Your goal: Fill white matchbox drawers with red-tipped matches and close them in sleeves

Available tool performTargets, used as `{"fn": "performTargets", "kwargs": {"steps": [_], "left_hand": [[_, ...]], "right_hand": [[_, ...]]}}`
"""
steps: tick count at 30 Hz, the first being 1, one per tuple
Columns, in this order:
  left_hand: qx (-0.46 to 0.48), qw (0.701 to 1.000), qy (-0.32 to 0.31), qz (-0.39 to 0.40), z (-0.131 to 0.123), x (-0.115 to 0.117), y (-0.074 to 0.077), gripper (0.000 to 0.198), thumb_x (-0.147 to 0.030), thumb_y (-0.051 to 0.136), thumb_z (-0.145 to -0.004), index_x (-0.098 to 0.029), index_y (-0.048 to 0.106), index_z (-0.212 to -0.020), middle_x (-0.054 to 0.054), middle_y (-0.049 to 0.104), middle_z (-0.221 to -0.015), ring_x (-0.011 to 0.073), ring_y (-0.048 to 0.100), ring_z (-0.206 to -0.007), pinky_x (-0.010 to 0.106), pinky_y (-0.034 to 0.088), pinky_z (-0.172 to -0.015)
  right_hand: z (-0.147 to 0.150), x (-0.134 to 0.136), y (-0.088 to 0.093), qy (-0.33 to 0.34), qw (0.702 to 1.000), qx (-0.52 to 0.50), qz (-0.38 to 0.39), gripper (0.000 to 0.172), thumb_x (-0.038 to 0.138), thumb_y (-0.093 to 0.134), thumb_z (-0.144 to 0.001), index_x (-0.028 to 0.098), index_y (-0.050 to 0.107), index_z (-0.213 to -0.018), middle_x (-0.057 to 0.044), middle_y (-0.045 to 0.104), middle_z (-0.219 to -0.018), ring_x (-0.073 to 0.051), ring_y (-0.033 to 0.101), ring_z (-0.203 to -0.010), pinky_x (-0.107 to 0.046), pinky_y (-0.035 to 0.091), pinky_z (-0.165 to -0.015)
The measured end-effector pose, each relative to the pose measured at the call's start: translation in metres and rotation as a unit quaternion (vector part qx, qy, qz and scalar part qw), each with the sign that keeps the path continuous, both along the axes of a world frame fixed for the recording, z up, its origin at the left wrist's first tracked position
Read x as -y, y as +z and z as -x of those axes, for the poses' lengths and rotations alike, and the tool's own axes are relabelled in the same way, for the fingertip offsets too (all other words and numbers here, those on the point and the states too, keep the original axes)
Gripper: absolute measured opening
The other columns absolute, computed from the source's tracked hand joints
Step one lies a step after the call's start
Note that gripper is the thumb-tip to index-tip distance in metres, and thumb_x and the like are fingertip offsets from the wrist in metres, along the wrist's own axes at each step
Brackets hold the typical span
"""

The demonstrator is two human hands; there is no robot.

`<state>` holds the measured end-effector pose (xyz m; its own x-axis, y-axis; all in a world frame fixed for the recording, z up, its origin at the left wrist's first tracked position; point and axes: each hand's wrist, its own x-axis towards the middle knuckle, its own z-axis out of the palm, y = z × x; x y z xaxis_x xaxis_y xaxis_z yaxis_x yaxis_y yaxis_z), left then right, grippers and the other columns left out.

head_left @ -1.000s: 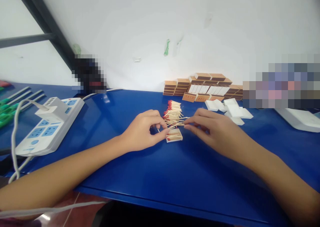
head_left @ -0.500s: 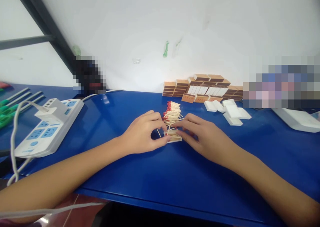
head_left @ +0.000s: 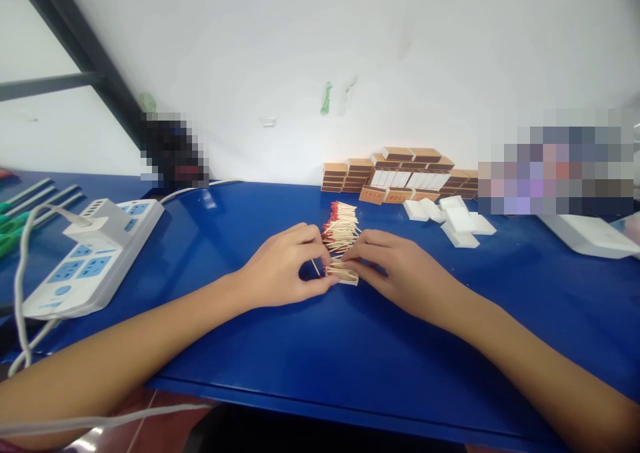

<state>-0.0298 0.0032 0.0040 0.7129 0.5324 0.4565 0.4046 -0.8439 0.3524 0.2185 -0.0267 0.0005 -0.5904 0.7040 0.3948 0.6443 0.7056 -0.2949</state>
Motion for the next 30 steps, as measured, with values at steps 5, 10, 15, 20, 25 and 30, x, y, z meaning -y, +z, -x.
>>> {"fn": "performTargets", "kwargs": {"steps": [5, 10, 15, 20, 25, 30], "left_hand": [[0.010, 1.000, -0.015, 0.008, 0.000, 0.001, -0.002, 0.017, -0.034, 0.070, -0.096, -0.017, 0.073, -0.094, 0.006, 0.065, -0.093, 0.0174, 0.062, -0.088, 0.031, 0.052, -0.078], [0.004, 1.000, -0.017, 0.018, 0.000, -0.001, -0.003, 0.016, -0.033, 0.068, -0.099, -0.018, 0.074, -0.097, 0.006, 0.067, -0.098, 0.0180, 0.064, -0.092, 0.032, 0.053, -0.082], [0.000, 0.999, -0.025, 0.021, 0.002, -0.004, -0.005, 0.017, -0.032, 0.066, -0.101, -0.018, 0.074, -0.100, 0.007, 0.067, -0.101, 0.0185, 0.063, -0.094, 0.033, 0.053, -0.084], [-0.013, 0.999, -0.031, 0.012, 0.002, -0.004, -0.005, 0.020, -0.034, 0.063, -0.103, -0.017, 0.074, -0.102, 0.007, 0.066, -0.101, 0.0190, 0.062, -0.095, 0.034, 0.053, -0.086], [-0.022, 0.999, -0.032, 0.018, 0.002, -0.004, -0.003, 0.020, -0.033, 0.062, -0.104, -0.017, 0.074, -0.102, 0.007, 0.066, -0.101, 0.0197, 0.061, -0.098, 0.034, 0.053, -0.087], [-0.038, 0.999, -0.016, 0.032, 0.002, -0.003, -0.002, 0.015, -0.028, 0.061, -0.103, -0.017, 0.071, -0.102, 0.007, 0.065, -0.104, 0.0204, 0.060, -0.100, 0.035, 0.052, -0.089]], "right_hand": [[0.001, 0.004, 0.005, -0.005, 0.999, 0.019, 0.032, 0.017, 0.021, 0.057, -0.104, 0.018, 0.071, -0.095, -0.007, 0.065, -0.096, -0.018, 0.062, -0.083, -0.033, 0.051, -0.073], [-0.003, 0.007, 0.010, -0.005, 0.999, 0.029, 0.045, 0.022, 0.027, 0.054, -0.106, 0.019, 0.072, -0.096, -0.007, 0.065, -0.095, -0.018, 0.062, -0.081, -0.032, 0.051, -0.071], [-0.008, 0.007, 0.013, 0.004, 0.998, 0.026, 0.055, 0.017, 0.029, 0.060, -0.103, 0.021, 0.075, -0.103, -0.007, 0.067, -0.099, -0.018, 0.064, -0.081, -0.032, 0.051, -0.070], [-0.009, 0.004, 0.007, 0.007, 0.998, 0.033, 0.052, 0.017, 0.023, 0.057, -0.104, 0.020, 0.074, -0.100, -0.007, 0.067, -0.097, -0.019, 0.064, -0.083, -0.033, 0.052, -0.073], [-0.005, 0.006, 0.008, 0.001, 0.998, 0.036, 0.055, 0.019, 0.024, 0.056, -0.104, 0.020, 0.072, -0.097, -0.006, 0.066, -0.095, -0.018, 0.063, -0.080, -0.032, 0.051, -0.071], [-0.006, 0.007, 0.013, -0.005, 0.999, 0.027, 0.040, 0.020, 0.024, 0.056, -0.105, 0.019, 0.071, -0.093, -0.006, 0.064, -0.092, -0.017, 0.061, -0.077, -0.031, 0.049, -0.069]]}}
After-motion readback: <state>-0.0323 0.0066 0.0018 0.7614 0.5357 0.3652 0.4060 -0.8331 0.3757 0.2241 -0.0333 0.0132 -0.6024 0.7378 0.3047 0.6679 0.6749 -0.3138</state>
